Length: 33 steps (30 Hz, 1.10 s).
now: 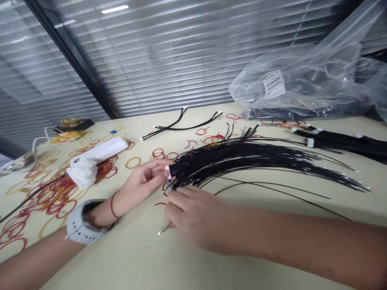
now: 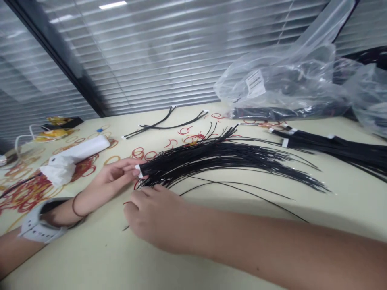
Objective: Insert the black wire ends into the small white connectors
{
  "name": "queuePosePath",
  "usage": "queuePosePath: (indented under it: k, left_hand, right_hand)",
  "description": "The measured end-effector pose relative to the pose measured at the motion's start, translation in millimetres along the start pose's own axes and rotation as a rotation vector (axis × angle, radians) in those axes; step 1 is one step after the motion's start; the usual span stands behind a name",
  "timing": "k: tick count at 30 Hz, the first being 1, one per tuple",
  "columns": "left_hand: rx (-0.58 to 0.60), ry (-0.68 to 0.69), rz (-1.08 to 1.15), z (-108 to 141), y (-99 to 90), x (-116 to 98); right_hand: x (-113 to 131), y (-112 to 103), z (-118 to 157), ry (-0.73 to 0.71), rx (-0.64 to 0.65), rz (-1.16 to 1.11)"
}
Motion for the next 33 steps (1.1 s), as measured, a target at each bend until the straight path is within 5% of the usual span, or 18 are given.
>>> queuePosePath:
  k: [4,12,18,33]
  left_hand:
    - [0.013,-0.005,0.058,-1.6,-0.1,2.6]
    - [0.022,-0.012,0.083,-2.9,1.1,2.6]
    - [0.031,-0.004,0.021,-1.5,0.4,5.1]
    - [0.038,0.054,0.045,-1.6,3.5,-3.4]
  right_hand:
    - [-24.0,2.1,-0.7,0.145,-0.077,0.087]
    - [-59.6,-10.8,3.9,0.462,-0.199,-0.115]
    - [-50.9,-13.1,4.0,0.375,-0.263,0.093]
    - [-54.8,-9.1,4.5,0.398,-0.225,0.152]
Point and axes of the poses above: each hand's wrist, its own z-axis away from the middle knuckle, its own y-axis out of the palm, x = y × z, the point moved 5 cm from there along -z, towards the middle knuckle, and after that the axes turned 7 degrees about -z, right-handed, at the moved point
